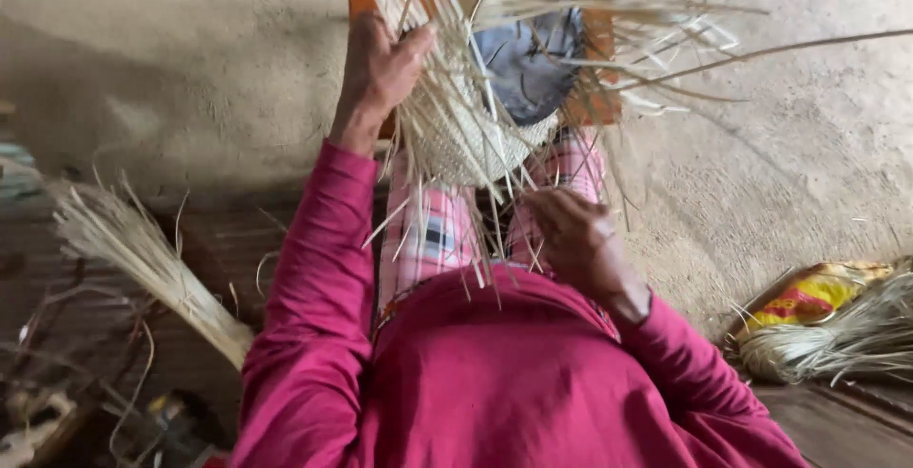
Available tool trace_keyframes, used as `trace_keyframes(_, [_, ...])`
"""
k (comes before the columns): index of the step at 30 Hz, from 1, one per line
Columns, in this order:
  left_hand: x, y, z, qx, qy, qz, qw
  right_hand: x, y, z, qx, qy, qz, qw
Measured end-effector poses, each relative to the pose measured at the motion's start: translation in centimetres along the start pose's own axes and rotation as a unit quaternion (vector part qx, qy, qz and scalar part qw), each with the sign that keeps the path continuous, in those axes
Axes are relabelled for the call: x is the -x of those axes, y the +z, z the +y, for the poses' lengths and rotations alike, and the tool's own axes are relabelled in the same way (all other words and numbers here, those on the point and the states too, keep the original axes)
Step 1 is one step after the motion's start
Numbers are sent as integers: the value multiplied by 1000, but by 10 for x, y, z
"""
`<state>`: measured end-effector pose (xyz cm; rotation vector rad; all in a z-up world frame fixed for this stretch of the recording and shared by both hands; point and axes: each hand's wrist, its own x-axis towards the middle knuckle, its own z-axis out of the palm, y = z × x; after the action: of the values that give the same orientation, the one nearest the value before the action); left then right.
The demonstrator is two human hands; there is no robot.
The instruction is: Weaving long strips of natural fiber into a circular pattern to form a hat or basket.
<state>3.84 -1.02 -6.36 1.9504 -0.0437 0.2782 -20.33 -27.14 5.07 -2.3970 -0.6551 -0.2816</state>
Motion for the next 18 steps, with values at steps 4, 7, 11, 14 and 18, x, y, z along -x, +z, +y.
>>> trace_keyframes(4, [11,-30,60,45,118,-115,985,4,-16,-5,-222,121,-16,967])
trace_keyframes(7, [-7,9,-19,46,94,-78,991,-2,-27,-15,-383,183,-24,905])
trace_keyframes(11, [-22,48,-77,158,18,-2,987,2,-23,-10,-530,180,-1,829])
trace_keyframes(14, [-4,0,2,-38,6,-74,996,13,-12,4,-525,182,50,830])
trace_keyframes(18, [-14,46,-58,142,86,21,986,20,41,34,-246,238,-90,935])
